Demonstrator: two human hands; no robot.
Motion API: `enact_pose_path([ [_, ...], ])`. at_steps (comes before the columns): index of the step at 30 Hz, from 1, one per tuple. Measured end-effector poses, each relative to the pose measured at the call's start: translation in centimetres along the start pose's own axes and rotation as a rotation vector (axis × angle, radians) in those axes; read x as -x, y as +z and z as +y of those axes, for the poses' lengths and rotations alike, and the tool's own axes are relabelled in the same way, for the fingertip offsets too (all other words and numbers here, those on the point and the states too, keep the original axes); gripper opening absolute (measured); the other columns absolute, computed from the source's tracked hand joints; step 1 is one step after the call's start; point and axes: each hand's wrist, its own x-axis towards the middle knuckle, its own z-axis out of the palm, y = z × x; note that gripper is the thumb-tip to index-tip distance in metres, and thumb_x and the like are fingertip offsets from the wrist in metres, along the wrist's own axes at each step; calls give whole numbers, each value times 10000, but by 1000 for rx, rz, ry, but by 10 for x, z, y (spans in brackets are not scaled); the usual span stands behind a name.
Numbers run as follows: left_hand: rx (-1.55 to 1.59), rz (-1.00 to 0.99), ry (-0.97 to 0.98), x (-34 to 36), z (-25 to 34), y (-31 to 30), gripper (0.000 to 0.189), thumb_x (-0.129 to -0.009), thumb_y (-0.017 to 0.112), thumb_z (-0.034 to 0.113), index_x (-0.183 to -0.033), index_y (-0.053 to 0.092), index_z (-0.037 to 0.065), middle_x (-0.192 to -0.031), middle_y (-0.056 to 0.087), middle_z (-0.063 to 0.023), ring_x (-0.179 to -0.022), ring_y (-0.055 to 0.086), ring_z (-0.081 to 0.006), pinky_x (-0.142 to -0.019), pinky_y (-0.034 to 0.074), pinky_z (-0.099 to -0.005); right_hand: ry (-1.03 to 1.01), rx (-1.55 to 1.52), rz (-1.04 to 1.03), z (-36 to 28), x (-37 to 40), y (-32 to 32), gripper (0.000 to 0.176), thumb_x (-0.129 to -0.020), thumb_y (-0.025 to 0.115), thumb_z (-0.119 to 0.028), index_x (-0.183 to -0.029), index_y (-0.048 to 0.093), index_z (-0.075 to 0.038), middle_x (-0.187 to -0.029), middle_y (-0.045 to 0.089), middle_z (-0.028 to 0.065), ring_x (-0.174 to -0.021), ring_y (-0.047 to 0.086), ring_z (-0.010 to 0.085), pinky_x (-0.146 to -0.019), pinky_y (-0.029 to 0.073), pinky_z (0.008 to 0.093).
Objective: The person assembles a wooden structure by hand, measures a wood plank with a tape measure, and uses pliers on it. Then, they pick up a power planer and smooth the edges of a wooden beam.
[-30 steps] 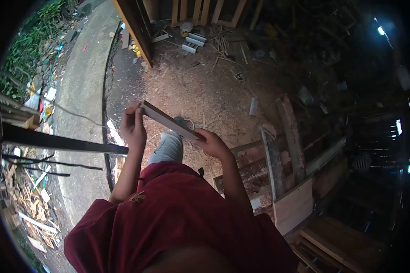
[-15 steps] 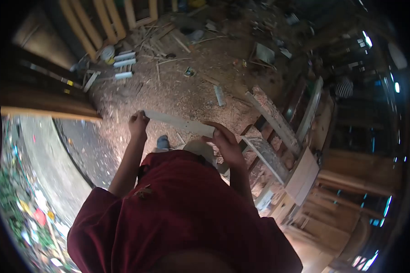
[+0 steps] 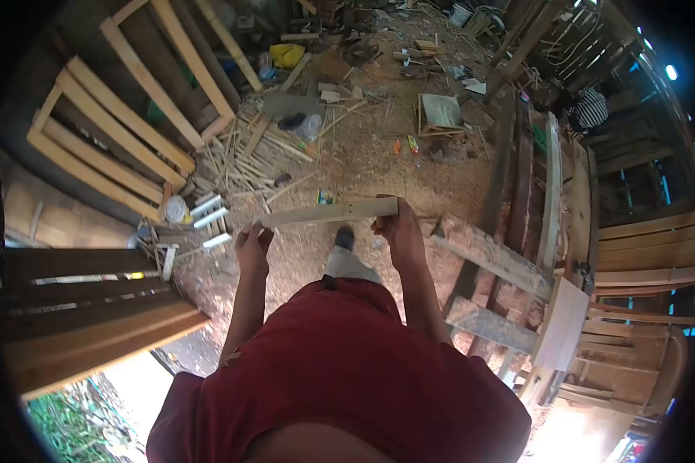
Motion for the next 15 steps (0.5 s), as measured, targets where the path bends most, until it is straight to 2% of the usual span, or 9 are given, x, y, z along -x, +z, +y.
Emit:
enact_pose_path([
  [2,40,37,-30,-39,10,26,192,-996,671,140,-1132,633,12,-1011,692,-99,-910,713,-237,-814,626,-345,78,110,152,-20,-60,4,513,-1123,363,-451,-1300,613,-40,-832,614,31,-728,614,161,-706,503,323],
  [6,74,36,-54,-107,26,90,192,-1005,668,130,-1132,545,56,-1006,691,-101,-856,712,-232,-800,626,-346,-78,134,243,-51,-164,11,421,-1119,446,-434,-1258,621,-78,-821,644,33,-697,662,137,-648,503,274],
  [9,134,19,-63,-143,38,152,172,-1005,671,136,-1126,567,71,-1052,687,-96,-908,708,-228,-821,623,-337,-180,308,167,-86,-220,10,362,-1108,489,-386,-1218,598,-58,-849,669,27,-701,649,104,-635,492,269],
  [10,141,1,-52,-165,30,163,173,-1001,670,138,-1143,591,80,-1061,683,-89,-936,702,-225,-840,621,-336,-211,311,159,-101,-234,14,292,-1083,568,-334,-1159,581,-52,-851,668,36,-709,651,106,-638,488,271],
  [13,179,5,-57,-230,11,208,241,-1011,656,149,-1235,607,75,-1114,680,-67,-963,695,-219,-862,622,-346,-177,365,44,-124,-275,-4,245,-1054,627,-274,-1128,567,-48,-861,676,52,-736,665,118,-652,492,276],
  [15,218,-43,-131,-281,-3,238,248,-1028,630,172,-1256,603,79,-1134,676,-61,-998,694,-219,-871,621,-345,-134,361,22,-142,-293,-13,206,-1027,656,-200,-1104,557,-37,-888,693,69,-805,686,135,-696,496,289],
])
